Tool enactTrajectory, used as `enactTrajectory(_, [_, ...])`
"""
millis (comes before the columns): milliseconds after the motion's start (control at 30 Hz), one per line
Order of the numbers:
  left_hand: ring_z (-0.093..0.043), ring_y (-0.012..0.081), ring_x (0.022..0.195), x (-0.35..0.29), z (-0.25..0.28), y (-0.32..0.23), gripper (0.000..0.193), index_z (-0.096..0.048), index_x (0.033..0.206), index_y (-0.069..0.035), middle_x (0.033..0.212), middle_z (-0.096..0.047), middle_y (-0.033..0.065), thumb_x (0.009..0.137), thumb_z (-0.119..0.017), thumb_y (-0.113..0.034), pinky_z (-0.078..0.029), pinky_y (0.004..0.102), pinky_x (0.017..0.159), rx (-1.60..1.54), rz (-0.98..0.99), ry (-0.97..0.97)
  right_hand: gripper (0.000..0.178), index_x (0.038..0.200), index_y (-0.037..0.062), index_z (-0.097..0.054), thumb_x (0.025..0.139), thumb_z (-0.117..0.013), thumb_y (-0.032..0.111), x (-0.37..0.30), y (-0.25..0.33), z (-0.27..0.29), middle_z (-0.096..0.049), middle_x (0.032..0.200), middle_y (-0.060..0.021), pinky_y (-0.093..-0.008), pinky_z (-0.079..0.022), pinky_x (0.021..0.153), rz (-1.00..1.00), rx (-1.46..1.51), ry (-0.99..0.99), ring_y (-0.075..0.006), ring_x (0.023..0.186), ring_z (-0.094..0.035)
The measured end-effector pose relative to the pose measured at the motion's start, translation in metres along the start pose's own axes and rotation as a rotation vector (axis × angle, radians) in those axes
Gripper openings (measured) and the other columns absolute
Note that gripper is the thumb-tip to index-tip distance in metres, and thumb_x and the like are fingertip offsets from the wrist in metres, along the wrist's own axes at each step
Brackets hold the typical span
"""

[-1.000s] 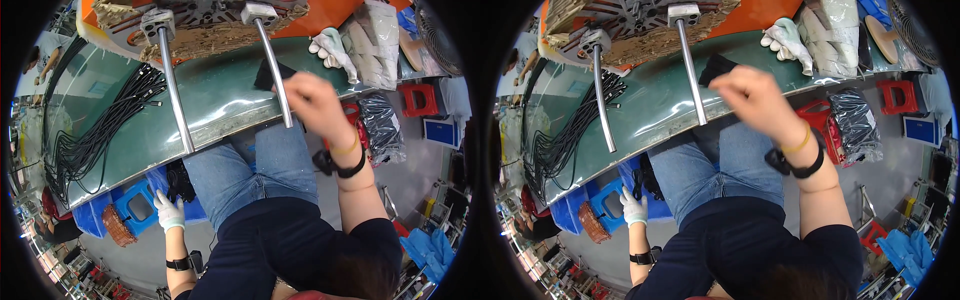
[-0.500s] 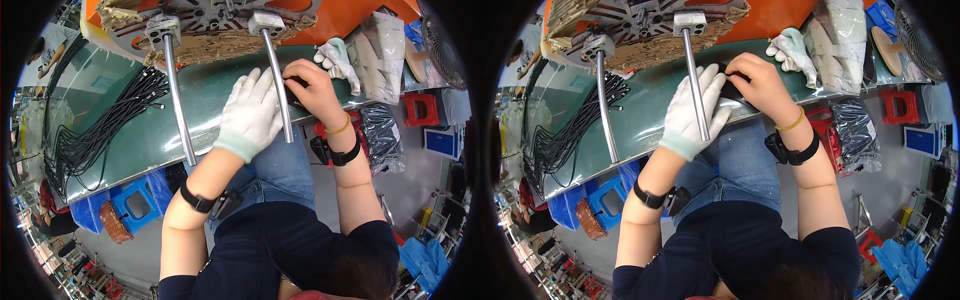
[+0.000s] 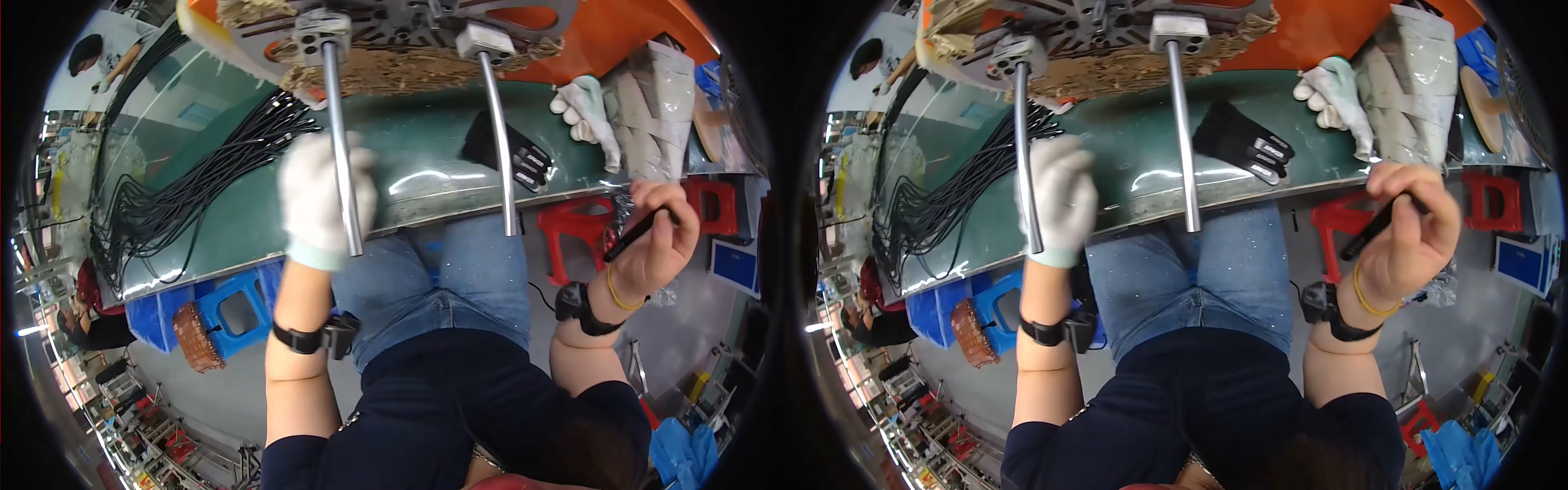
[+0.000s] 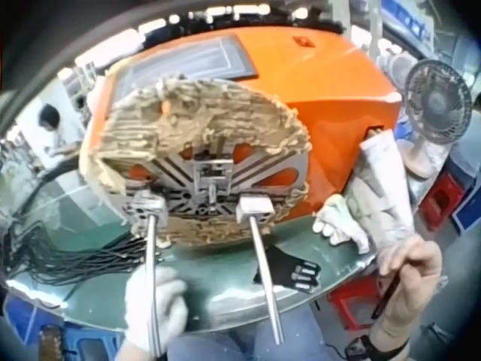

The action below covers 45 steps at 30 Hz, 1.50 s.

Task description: The person picks up a cable and a strap, winds the cable around the metal rods of a machine, and secures the coiled cable with the strap by hand. This process is repeated for additional cables and straps.

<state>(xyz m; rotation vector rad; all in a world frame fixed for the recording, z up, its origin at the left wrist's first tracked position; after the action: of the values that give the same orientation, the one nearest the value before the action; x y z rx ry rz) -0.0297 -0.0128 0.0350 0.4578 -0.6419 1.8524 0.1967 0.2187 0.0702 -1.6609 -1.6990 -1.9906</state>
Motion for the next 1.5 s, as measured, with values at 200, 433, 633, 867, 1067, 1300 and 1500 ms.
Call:
enactTrajectory(200, [-0.057,0.0295,0.089,-0.027,0.043,0.105,0.021,-0.062,0.088,-0.004,0.095,-0.060,0.0133,0.068,-0.063,-0.008,-0.044,0.0392,0.079,0.313,0.316,0.117,0.028,0.103,-0.0032,-0.058,0.076,-0.054,-0.007,-0.034,-0.007,-0.034,-0.054,0.087,-0.0131,-0.0257,-0.045,0.065,-0.309,0.002,0.145,-0.0178,0.074,-0.055])
enactTrajectory(433, [-0.060,0.0273,0.080,-0.018,0.071,0.086,0.015,-0.065,0.084,-0.005,0.084,-0.063,0.0102,0.069,-0.067,-0.010,-0.047,0.0374,0.074,0.240,0.056,0.061,0.025,0.102,-0.0054,-0.058,0.078,-0.057,-0.007,-0.050,-0.003,-0.076,-0.056,0.084,-0.0111,-0.0220,-0.047,0.061,-0.652,0.157,0.202,-0.0139,0.068,-0.057])
enactTrajectory(633, [-0.059,0.0197,0.065,-0.024,0.043,-0.044,0.018,-0.064,0.082,-0.003,0.075,-0.062,0.0094,0.065,-0.070,-0.003,-0.047,0.0302,0.058,-0.656,0.162,0.186,0.029,0.105,-0.0070,-0.055,0.077,-0.058,-0.007,-0.064,-0.014,-0.104,-0.060,0.081,-0.0148,-0.0268,-0.050,0.055,-0.882,0.435,0.160,-0.0186,0.059,-0.061])
enactTrajectory(867, [-0.055,0.0075,0.058,-0.032,0.028,-0.076,0.019,-0.063,0.086,0.003,0.070,-0.062,0.0056,0.071,-0.072,-0.003,-0.044,0.0194,0.052,-1.415,0.992,0.275,0.021,0.101,-0.0072,-0.058,0.080,-0.059,-0.005,-0.057,-0.007,-0.105,-0.062,0.079,-0.0129,-0.0239,-0.050,0.061,-0.985,0.606,0.227,-0.0153,0.065,-0.061])
enactTrajectory(1067, [-0.054,0.0057,0.059,-0.028,0.028,-0.076,0.020,-0.062,0.087,0.004,0.071,-0.062,0.0048,0.071,-0.072,-0.002,-0.043,0.0178,0.053,-1.430,0.989,0.269,0.020,0.099,-0.0075,-0.059,0.079,-0.060,-0.005,-0.054,-0.004,-0.104,-0.062,0.077,-0.0130,-0.0244,-0.050,0.059,-0.929,0.478,0.204,-0.0157,0.062,-0.061])
enactTrajectory(1300, [-0.056,0.0074,0.062,-0.021,0.036,-0.079,0.018,-0.059,0.084,0.002,0.070,-0.061,0.0051,0.077,-0.069,-0.012,-0.045,0.0218,0.057,-1.372,1.022,0.323,0.023,0.095,-0.0060,-0.062,0.072,-0.064,-0.006,-0.038,0.010,-0.111,-0.062,0.072,-0.0126,-0.0250,-0.048,0.053,-0.728,0.160,0.543,-0.0179,0.059,-0.061])
enactTrajectory(1500, [-0.057,0.0131,0.059,0.018,0.090,-0.091,0.018,-0.058,0.079,0.000,0.068,-0.058,0.0076,0.074,-0.067,-0.015,-0.045,0.0256,0.056,-0.905,0.429,0.556,0.031,0.093,-0.0020,-0.064,0.063,-0.068,-0.004,-0.004,0.036,-0.118,-0.063,0.073,-0.0104,-0.0251,-0.045,0.051,-0.192,0.011,0.788,-0.0192,0.060,-0.060])
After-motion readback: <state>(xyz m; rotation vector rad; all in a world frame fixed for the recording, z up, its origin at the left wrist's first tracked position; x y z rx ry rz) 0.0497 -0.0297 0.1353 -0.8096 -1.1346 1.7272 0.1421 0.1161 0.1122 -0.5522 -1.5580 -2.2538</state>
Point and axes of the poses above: each hand's wrist, its own x-axis towards the middle knuckle, its own z-axis out of the back of the hand, y = z × x, the point moved 2 cm from there along x, towards the middle knuckle
